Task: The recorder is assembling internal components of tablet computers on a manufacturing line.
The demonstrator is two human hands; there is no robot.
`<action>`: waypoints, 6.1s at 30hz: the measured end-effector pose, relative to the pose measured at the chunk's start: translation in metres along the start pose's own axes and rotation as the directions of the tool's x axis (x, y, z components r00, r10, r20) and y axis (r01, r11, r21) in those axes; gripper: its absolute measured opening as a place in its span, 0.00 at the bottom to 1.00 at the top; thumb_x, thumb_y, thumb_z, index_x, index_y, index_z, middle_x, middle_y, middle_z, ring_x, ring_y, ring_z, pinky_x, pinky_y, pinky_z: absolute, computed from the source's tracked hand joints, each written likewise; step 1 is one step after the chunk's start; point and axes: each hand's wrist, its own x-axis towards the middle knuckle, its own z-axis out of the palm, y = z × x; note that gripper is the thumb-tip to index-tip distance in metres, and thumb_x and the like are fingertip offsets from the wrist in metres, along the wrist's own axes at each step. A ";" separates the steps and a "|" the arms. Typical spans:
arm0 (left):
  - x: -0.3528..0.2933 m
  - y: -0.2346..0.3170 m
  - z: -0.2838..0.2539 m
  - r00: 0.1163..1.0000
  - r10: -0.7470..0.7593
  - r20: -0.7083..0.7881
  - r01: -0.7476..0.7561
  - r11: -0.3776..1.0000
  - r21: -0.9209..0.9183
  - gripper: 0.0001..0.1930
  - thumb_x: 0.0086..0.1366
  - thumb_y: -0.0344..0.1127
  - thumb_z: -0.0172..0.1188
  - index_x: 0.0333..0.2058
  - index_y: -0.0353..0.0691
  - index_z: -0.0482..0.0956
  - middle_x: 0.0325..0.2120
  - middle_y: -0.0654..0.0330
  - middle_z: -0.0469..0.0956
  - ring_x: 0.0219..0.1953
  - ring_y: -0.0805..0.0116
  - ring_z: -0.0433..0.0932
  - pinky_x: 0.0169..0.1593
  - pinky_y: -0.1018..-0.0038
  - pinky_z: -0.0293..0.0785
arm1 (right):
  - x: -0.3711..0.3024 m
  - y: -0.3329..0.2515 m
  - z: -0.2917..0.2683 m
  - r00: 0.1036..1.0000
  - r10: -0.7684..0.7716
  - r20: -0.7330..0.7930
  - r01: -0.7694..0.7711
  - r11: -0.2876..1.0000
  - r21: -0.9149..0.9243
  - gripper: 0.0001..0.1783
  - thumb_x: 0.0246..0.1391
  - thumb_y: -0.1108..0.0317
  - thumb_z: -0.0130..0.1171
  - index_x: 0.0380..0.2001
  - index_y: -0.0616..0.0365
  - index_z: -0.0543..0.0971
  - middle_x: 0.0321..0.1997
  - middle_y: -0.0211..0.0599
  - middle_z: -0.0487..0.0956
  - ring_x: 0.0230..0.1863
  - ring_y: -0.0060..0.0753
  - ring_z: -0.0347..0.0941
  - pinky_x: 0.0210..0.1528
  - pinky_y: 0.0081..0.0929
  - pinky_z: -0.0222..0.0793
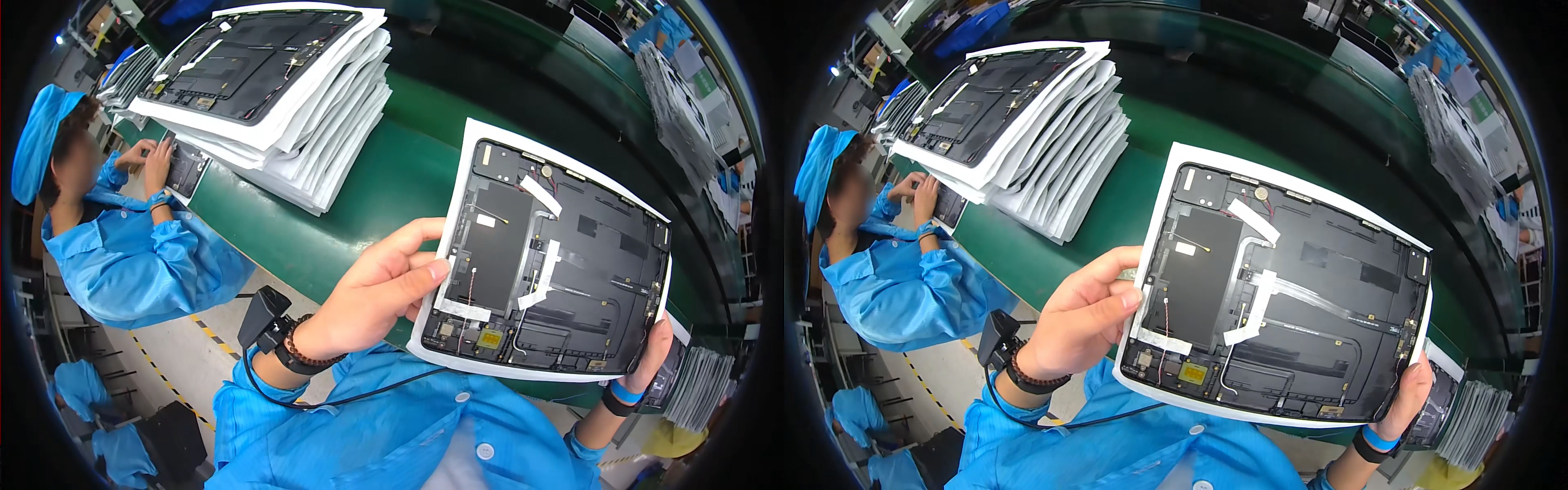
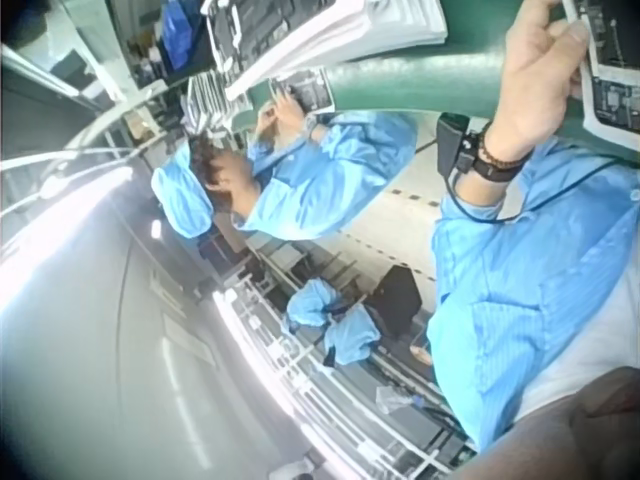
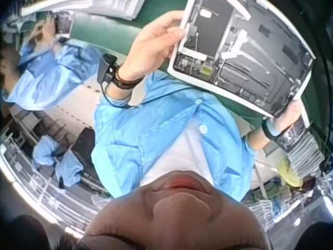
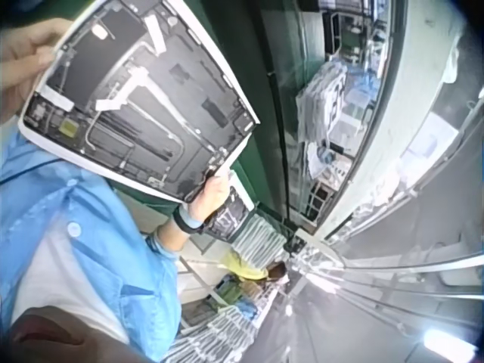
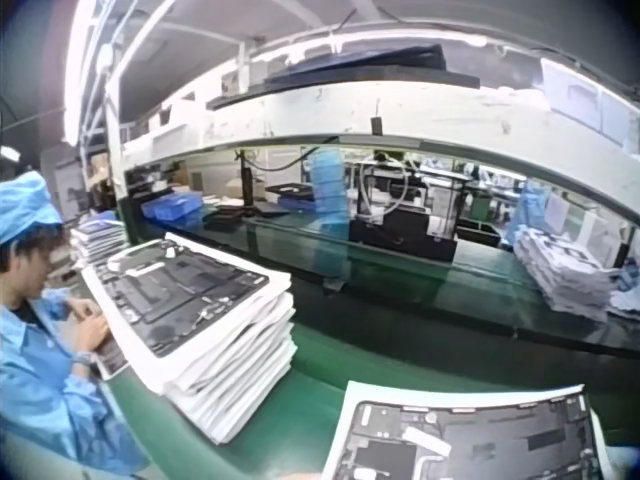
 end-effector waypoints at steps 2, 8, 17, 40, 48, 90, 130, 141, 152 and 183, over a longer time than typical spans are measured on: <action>-0.003 0.002 0.000 0.998 0.009 0.064 -0.008 1.000 -0.015 0.24 0.76 0.29 0.49 0.68 0.33 0.60 0.52 0.50 0.81 0.50 0.70 0.83 0.49 0.76 0.79 | 0.001 0.001 -0.001 1.000 -0.001 0.005 0.001 1.000 0.017 0.31 0.73 0.51 0.52 0.60 0.73 0.73 0.55 0.43 0.81 0.52 0.28 0.77 0.58 0.27 0.70; -0.014 0.009 0.014 0.999 0.011 -0.035 -0.010 0.999 0.044 0.25 0.76 0.29 0.50 0.68 0.33 0.59 0.50 0.50 0.83 0.46 0.72 0.83 0.43 0.79 0.77 | 0.005 0.007 0.002 0.996 0.085 0.017 -0.084 0.995 -0.060 0.23 0.73 0.60 0.52 0.58 0.72 0.76 0.53 0.38 0.83 0.52 0.24 0.76 0.59 0.24 0.66; -0.027 0.011 0.010 0.998 0.057 -0.039 -0.056 0.998 0.032 0.27 0.73 0.26 0.51 0.69 0.33 0.59 0.50 0.50 0.83 0.45 0.75 0.82 0.40 0.80 0.75 | 0.004 -0.014 0.003 0.997 -0.026 0.070 0.038 0.984 -0.176 0.25 0.73 0.58 0.52 0.57 0.73 0.77 0.52 0.38 0.82 0.51 0.23 0.74 0.59 0.23 0.65; -0.071 0.181 -0.051 0.673 0.730 -0.120 -0.543 0.597 0.591 0.20 0.72 0.31 0.53 0.59 0.27 0.75 0.48 0.55 0.84 0.47 0.70 0.83 0.53 0.75 0.78 | 0.065 -0.107 0.213 0.905 -0.046 0.423 0.013 0.997 0.081 0.28 0.69 0.67 0.55 0.66 0.75 0.67 0.34 0.33 0.80 0.14 0.13 0.69 0.14 0.13 0.62; -0.051 0.300 -0.136 0.656 0.719 -0.230 -0.141 0.416 0.899 0.15 0.70 0.30 0.57 0.51 0.27 0.83 0.41 0.55 0.86 0.37 0.73 0.83 0.45 0.76 0.80 | 0.124 -0.101 0.320 0.783 -0.126 0.609 -0.029 0.971 0.239 0.12 0.71 0.66 0.56 0.46 0.67 0.76 0.22 0.29 0.79 0.13 0.18 0.73 0.13 0.15 0.65; -0.028 0.298 -0.195 0.671 0.725 -0.154 0.452 -0.236 0.860 0.15 0.70 0.37 0.56 0.48 0.37 0.85 0.40 0.45 0.85 0.45 0.47 0.84 0.52 0.62 0.77 | 0.124 -0.069 0.376 0.819 -0.042 0.573 0.005 0.998 0.066 0.25 0.68 0.67 0.56 0.56 0.80 0.66 0.20 0.36 0.78 0.13 0.22 0.73 0.14 0.23 0.67; -0.045 0.178 -0.091 0.683 0.574 0.452 -0.132 -0.512 0.849 0.16 0.58 0.22 0.66 0.46 0.31 0.85 0.49 0.49 0.85 0.58 0.50 0.81 0.62 0.62 0.75 | 0.034 -0.019 0.067 0.928 0.055 0.369 0.084 0.933 -0.349 0.19 0.53 0.77 0.61 0.50 0.70 0.81 0.22 0.30 0.77 0.23 0.21 0.75 0.29 0.20 0.69; -0.048 0.186 -0.086 0.721 0.546 0.427 -0.071 -0.555 0.829 0.16 0.58 0.18 0.63 0.46 0.29 0.84 0.50 0.47 0.85 0.56 0.51 0.83 0.59 0.66 0.78 | 0.030 0.001 0.063 0.937 0.099 0.334 0.007 0.954 -0.301 0.17 0.56 0.78 0.59 0.50 0.71 0.81 0.23 0.32 0.77 0.23 0.22 0.76 0.27 0.19 0.73; -0.054 0.190 -0.091 0.684 0.622 0.380 -0.009 -0.514 0.858 0.13 0.54 0.21 0.69 0.40 0.32 0.86 0.47 0.51 0.85 0.53 0.55 0.84 0.56 0.67 0.79 | 0.022 0.011 0.060 0.942 0.124 0.313 -0.020 0.949 -0.315 0.18 0.55 0.79 0.59 0.50 0.70 0.81 0.23 0.32 0.77 0.24 0.21 0.75 0.29 0.19 0.72; -0.055 0.177 -0.112 0.592 0.669 0.450 0.000 -0.558 0.830 0.15 0.55 0.18 0.63 0.42 0.34 0.86 0.52 0.50 0.82 0.64 0.47 0.75 0.71 0.54 0.62 | 0.009 0.019 0.066 0.922 0.180 0.342 -0.049 0.932 -0.358 0.18 0.53 0.79 0.61 0.49 0.69 0.82 0.25 0.32 0.78 0.26 0.21 0.73 0.30 0.20 0.67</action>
